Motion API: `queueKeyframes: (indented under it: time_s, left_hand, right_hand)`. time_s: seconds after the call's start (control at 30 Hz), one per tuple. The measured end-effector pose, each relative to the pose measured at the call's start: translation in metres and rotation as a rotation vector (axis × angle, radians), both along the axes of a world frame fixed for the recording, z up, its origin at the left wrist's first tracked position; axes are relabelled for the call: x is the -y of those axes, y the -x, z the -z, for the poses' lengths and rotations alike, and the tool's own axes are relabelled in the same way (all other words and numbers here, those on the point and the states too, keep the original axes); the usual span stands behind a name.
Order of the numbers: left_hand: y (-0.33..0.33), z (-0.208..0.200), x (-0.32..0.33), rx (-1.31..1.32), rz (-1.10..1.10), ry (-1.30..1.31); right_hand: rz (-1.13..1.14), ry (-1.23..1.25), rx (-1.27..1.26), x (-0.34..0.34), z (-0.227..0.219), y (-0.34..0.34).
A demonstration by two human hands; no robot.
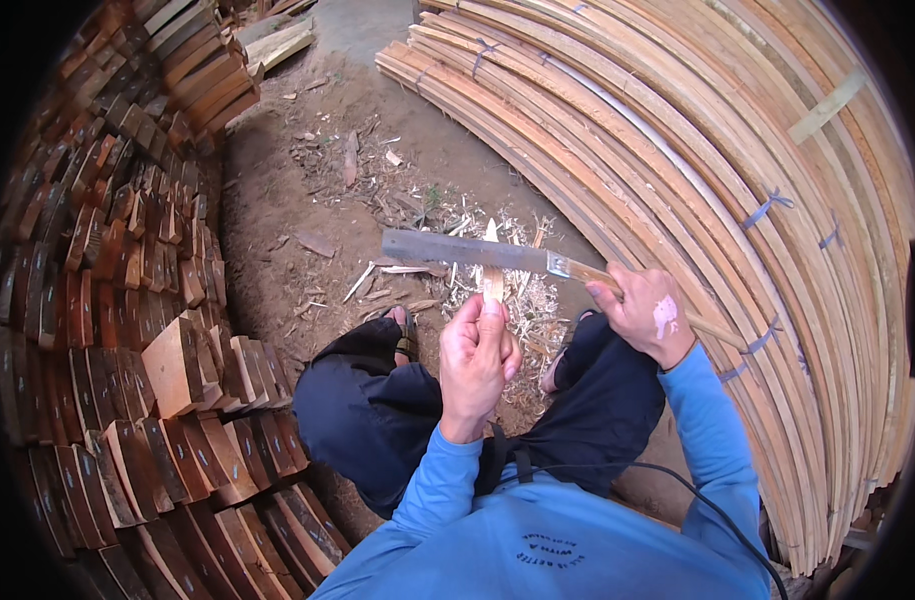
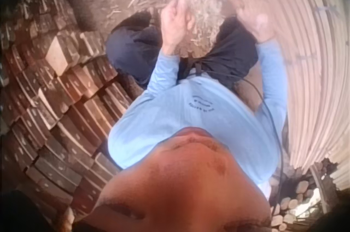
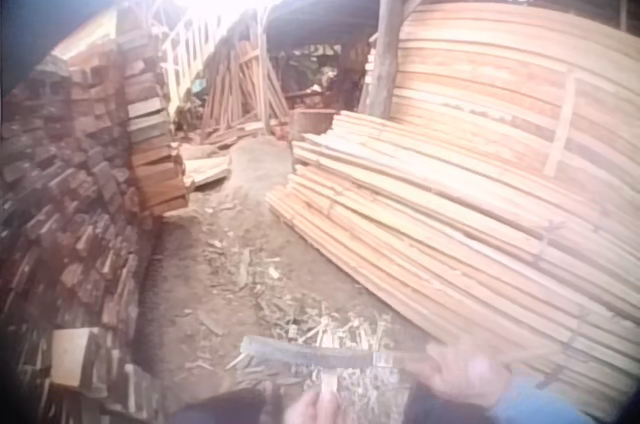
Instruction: The person holds a small piece of wood and uses a handheld saw blade as a scraper to shave off thin layers from its surface.
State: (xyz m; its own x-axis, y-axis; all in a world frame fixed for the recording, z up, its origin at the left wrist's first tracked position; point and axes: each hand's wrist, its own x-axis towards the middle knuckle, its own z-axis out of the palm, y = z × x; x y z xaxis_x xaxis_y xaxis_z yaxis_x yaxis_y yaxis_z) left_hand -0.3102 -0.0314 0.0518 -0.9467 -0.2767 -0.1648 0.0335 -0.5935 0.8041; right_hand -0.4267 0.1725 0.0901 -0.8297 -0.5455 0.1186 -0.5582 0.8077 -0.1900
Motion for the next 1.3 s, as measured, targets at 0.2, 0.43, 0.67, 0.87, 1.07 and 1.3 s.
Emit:
queueKeyframes:
  time_s: [0.2, 0.43, 0.67, 0.87, 1.07, 1.3]
  left_hand:
    - [-0.015, -0.025, 0.0, -0.027, 0.107, 0.041]
    - [-0.011, -0.017, -0.001, -0.023, 0.053, 0.02]
    - [-0.01, -0.018, -0.007, -0.015, 0.024, 0.205]
    - [-0.011, -0.014, -0.011, -0.025, 0.053, 0.394]
    - [-0.012, -0.017, -0.011, -0.021, 0.271, 0.009]
    - [-0.013, -0.016, -0.019, -0.002, 0.316, 0.171]
  right_hand:
    - [0.259, 0.163, 0.065, -0.014, 0.017, 0.051]
    - [0.292, 0.325, 0.274, -0.015, -0.001, 0.039]
    - [0.228, 0.388, 0.428, -0.008, -0.034, 0.023]
    - [0.108, 0.604, 0.728, 0.006, -0.056, 0.011]
    - [0.008, 0.721, 0.825, 0.021, -0.064, 0.01]
    - [-0.065, 0.703, 0.835, 0.026, -0.053, 0.017]
